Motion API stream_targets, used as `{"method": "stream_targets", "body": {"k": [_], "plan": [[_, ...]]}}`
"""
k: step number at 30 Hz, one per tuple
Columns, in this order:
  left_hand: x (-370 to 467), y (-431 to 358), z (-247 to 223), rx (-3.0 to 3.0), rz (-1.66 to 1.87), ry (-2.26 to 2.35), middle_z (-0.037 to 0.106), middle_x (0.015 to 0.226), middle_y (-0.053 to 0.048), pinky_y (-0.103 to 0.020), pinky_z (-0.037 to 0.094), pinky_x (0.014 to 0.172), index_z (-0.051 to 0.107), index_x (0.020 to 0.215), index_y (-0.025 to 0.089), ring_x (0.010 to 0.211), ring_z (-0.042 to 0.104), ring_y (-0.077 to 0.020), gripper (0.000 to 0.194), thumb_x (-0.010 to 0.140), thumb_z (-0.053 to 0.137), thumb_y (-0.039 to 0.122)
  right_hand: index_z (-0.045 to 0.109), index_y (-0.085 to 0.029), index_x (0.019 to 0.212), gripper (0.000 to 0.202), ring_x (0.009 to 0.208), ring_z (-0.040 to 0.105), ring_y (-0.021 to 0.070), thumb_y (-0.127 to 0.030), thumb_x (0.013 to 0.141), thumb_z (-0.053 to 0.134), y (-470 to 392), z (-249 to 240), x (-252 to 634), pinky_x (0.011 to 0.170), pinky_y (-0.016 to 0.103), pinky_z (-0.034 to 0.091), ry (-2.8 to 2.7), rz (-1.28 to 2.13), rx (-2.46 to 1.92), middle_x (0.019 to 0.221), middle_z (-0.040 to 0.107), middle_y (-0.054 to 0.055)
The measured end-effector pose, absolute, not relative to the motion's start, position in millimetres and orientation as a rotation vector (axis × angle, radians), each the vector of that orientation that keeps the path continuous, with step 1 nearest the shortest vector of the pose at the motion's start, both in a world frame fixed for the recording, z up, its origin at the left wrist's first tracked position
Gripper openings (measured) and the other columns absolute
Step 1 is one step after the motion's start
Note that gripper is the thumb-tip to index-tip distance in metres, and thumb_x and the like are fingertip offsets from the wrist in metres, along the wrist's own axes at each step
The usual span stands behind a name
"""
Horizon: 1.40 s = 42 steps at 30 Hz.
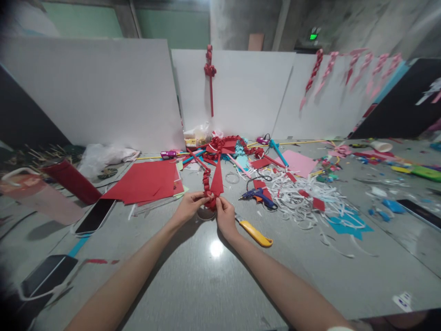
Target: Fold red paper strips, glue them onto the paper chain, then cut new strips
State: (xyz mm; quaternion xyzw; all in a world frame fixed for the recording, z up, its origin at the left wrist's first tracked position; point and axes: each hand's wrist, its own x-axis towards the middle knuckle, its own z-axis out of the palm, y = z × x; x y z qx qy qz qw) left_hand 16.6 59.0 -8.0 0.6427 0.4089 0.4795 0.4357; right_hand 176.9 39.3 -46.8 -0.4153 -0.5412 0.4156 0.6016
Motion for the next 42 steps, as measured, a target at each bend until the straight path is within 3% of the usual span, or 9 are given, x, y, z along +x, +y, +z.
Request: {"method": "stream_targets", "body": {"k": [8, 15, 20, 25, 31, 35, 38, 42], "plan": [[26, 57, -16, 1.518, 1.225, 1.138, 0.071, 0.089, -0.008, -0.039, 0.053, 0.089, 0.077, 0.084, 0.020, 0.088, 0.063, -0.0232, 0.033, 0.083, 0.076, 0.053, 0.062, -0.020, 0.075, 0.037, 0.068, 0.047, 0.0159, -0.049, 0.098, 0.059, 36, -43, 177, 0.065, 0.026, 0.039, -1.304, 0.925, -0.960, 0.070, 0.055, -0.002], [34, 52, -20, 1.544, 1.347, 1.109, 0.065, 0.124, -0.012, -0.040, 0.049, 0.101, 0.075, 0.080, 0.020, 0.114, 0.062, -0.0243, 0.025, 0.085, 0.077, 0.044, 0.064, -0.020, 0.078, 0.037, 0.070, 0.049, 0.0172, -0.051, 0.098, 0.059, 37, -40, 178, 0.067, 0.027, 0.040, -1.316, 0.892, -0.966, 0.072, 0.059, -0.001], [40, 50, -28, 1.545, 1.345, 1.075, 0.070, 0.104, -0.010, -0.041, 0.049, 0.101, 0.075, 0.083, 0.020, 0.105, 0.064, -0.0236, 0.027, 0.087, 0.074, 0.047, 0.066, -0.020, 0.079, 0.035, 0.070, 0.050, 0.0171, -0.049, 0.097, 0.060, 37, -42, 179, 0.066, 0.027, 0.041, -1.334, 0.901, -0.970, 0.073, 0.061, -0.001], [45, 47, -37, 1.444, 1.375, 1.119, 0.074, 0.105, -0.009, -0.039, 0.049, 0.100, 0.077, 0.090, 0.021, 0.106, 0.066, -0.0235, 0.030, 0.086, 0.074, 0.051, 0.074, -0.018, 0.083, 0.036, 0.069, 0.055, 0.0167, -0.049, 0.095, 0.062, 38, -44, 182, 0.065, 0.027, 0.045, -1.361, 0.931, -0.998, 0.074, 0.067, 0.001], [48, 45, -44, 1.376, 1.365, 1.080, 0.075, 0.096, -0.009, -0.035, 0.054, 0.086, 0.078, 0.093, 0.018, 0.093, 0.068, -0.0219, 0.034, 0.088, 0.072, 0.051, 0.082, -0.016, 0.092, 0.037, 0.058, 0.062, 0.0187, -0.051, 0.089, 0.070, 38, -44, 181, 0.056, 0.030, 0.050, -1.222, 1.015, -1.066, 0.070, 0.073, 0.004], [49, 44, -46, 1.263, 1.368, 1.090, 0.074, 0.090, -0.008, -0.033, 0.054, 0.078, 0.077, 0.091, 0.017, 0.088, 0.069, -0.0221, 0.038, 0.086, 0.073, 0.054, 0.083, -0.019, 0.092, 0.030, 0.062, 0.066, 0.0201, -0.042, 0.093, 0.064, 35, -37, 178, 0.060, 0.031, 0.051, -1.374, 0.895, -1.128, 0.078, 0.078, 0.006], [49, 45, -48, 1.209, 1.400, 1.079, 0.076, 0.094, -0.008, -0.033, 0.054, 0.081, 0.077, 0.094, 0.017, 0.088, 0.069, -0.0212, 0.038, 0.086, 0.073, 0.054, 0.083, -0.023, 0.092, 0.022, 0.063, 0.067, 0.0212, -0.035, 0.091, 0.065, 35, -19, 186, 0.061, 0.032, 0.049, -1.586, 0.829, -1.147, 0.082, 0.080, 0.006], [49, 48, -51, 1.237, 1.427, 1.109, 0.076, 0.098, -0.009, -0.033, 0.052, 0.086, 0.078, 0.095, 0.017, 0.090, 0.068, -0.0204, 0.037, 0.088, 0.070, 0.052, 0.080, -0.021, 0.080, 0.027, 0.065, 0.067, 0.0232, -0.034, 0.092, 0.060, 46, 17, 228, 0.064, 0.032, 0.044, -1.818, 0.451, -1.383, 0.075, 0.078, 0.008]]}}
